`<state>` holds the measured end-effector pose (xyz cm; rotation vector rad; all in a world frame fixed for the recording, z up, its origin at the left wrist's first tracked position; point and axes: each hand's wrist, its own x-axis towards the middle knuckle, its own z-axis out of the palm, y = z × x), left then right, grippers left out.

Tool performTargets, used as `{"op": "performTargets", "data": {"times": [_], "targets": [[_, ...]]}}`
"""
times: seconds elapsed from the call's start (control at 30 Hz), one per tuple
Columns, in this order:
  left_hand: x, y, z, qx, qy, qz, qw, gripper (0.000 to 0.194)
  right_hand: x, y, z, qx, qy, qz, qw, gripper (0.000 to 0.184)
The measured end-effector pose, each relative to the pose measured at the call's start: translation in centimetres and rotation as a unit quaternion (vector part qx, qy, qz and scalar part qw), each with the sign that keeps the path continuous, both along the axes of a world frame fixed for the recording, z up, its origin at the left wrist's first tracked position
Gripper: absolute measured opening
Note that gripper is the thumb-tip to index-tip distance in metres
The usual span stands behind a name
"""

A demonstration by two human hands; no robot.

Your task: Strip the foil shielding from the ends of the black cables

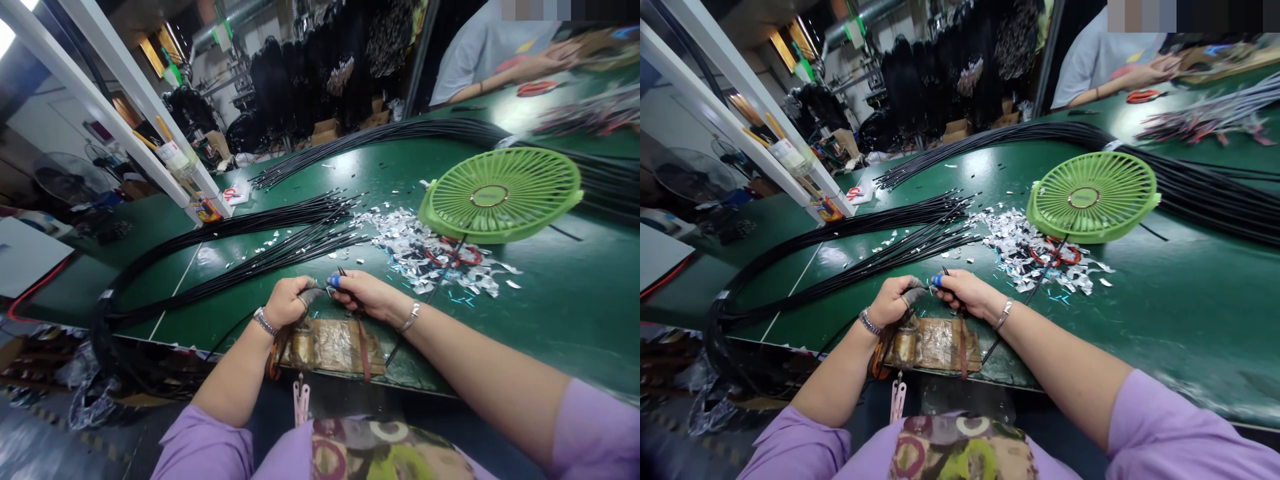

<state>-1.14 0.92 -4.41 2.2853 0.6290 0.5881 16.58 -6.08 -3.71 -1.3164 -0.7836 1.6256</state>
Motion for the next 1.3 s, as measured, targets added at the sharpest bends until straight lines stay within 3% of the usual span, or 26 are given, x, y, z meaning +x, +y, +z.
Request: {"op": "performTargets", "data": {"times": [0.1,0.23,0.5,0.7,0.8,0.93,1.13,1.3], "targets": [[0.2,0.4,0.1,-0.145,-0.023,-0.033,0.989,0.046,0.4,-0.1,0.3,0.045,-0.026,-0.018,0.998,0.035],[0.3,0.7,-0.2,-0.219,-0.039,-0.027,0.975,0.050,1.0,-0.2,0.9,0.080,-0.032,-0.013,0.996,0.041],[0.4,0.4,0.2,-0.272,-0.026,-0.043,0.961,0.050,0.8,-0.4,0.8,0.098,-0.097,0.003,0.990,0.045],[0.4,0.3,0.5,-0.299,-0.015,-0.086,0.950,0.049,-0.1,-0.7,0.5,0.199,-0.134,0.038,0.970,0.024],[0.3,0.3,0.6,-0.295,-0.002,-0.102,0.950,0.048,-0.5,-0.6,0.2,0.225,-0.164,0.002,0.961,0.019],[0.2,0.4,0.7,-0.293,-0.003,-0.100,0.951,0.046,-0.2,-0.3,0.1,0.187,-0.160,-0.097,0.964,0.027],[0.2,0.5,0.5,-0.316,-0.011,-0.074,0.946,0.049,0.6,-0.7,1.1,0.088,-0.121,0.028,0.988,0.037],[0.4,0.5,0.7,-0.313,0.001,-0.060,0.948,0.049,-0.2,-0.8,0.7,0.114,-0.137,-0.001,0.984,0.029]]}}
